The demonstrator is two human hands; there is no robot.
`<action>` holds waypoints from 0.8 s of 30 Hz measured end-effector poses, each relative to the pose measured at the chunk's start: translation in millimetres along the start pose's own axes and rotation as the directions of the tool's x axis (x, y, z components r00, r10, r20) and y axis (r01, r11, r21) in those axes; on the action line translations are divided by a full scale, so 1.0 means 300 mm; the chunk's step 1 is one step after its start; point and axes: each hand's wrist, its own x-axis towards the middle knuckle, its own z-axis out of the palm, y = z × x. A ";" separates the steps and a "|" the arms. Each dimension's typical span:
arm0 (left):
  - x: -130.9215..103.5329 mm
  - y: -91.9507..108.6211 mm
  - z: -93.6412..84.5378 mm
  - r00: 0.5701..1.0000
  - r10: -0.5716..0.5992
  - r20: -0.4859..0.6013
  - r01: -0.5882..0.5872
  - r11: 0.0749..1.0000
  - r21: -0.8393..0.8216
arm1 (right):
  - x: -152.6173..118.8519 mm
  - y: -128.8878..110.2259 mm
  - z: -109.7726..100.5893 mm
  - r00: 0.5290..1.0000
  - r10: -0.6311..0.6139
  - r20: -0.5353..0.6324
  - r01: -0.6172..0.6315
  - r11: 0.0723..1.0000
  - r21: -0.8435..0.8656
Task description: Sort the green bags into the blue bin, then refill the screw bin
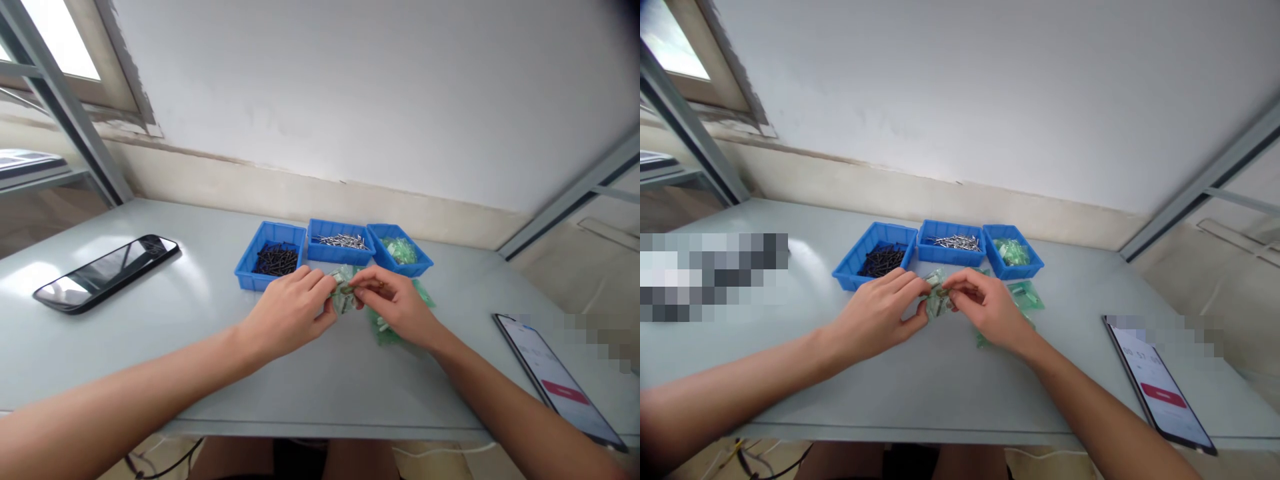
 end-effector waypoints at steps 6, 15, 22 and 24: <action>-0.009 0.003 0.002 1.000 -0.012 0.010 0.013 0.997 -0.076 | -0.002 -0.013 -0.014 0.999 -0.022 -0.027 0.024 0.998 0.052; -0.003 0.010 -0.012 0.963 -0.260 0.069 0.261 0.842 -0.472 | 0.002 -0.005 -0.042 0.997 -0.042 -0.068 0.056 0.976 0.209; 0.010 0.014 -0.015 0.923 -0.378 0.074 0.317 0.636 -0.703 | 0.005 -0.016 -0.023 0.998 -0.006 -0.069 0.016 0.988 0.151; 0.011 0.013 -0.014 0.918 -0.392 0.063 0.305 0.593 -0.745 | 0.006 -0.017 -0.017 0.998 0.024 -0.056 -0.017 0.993 0.115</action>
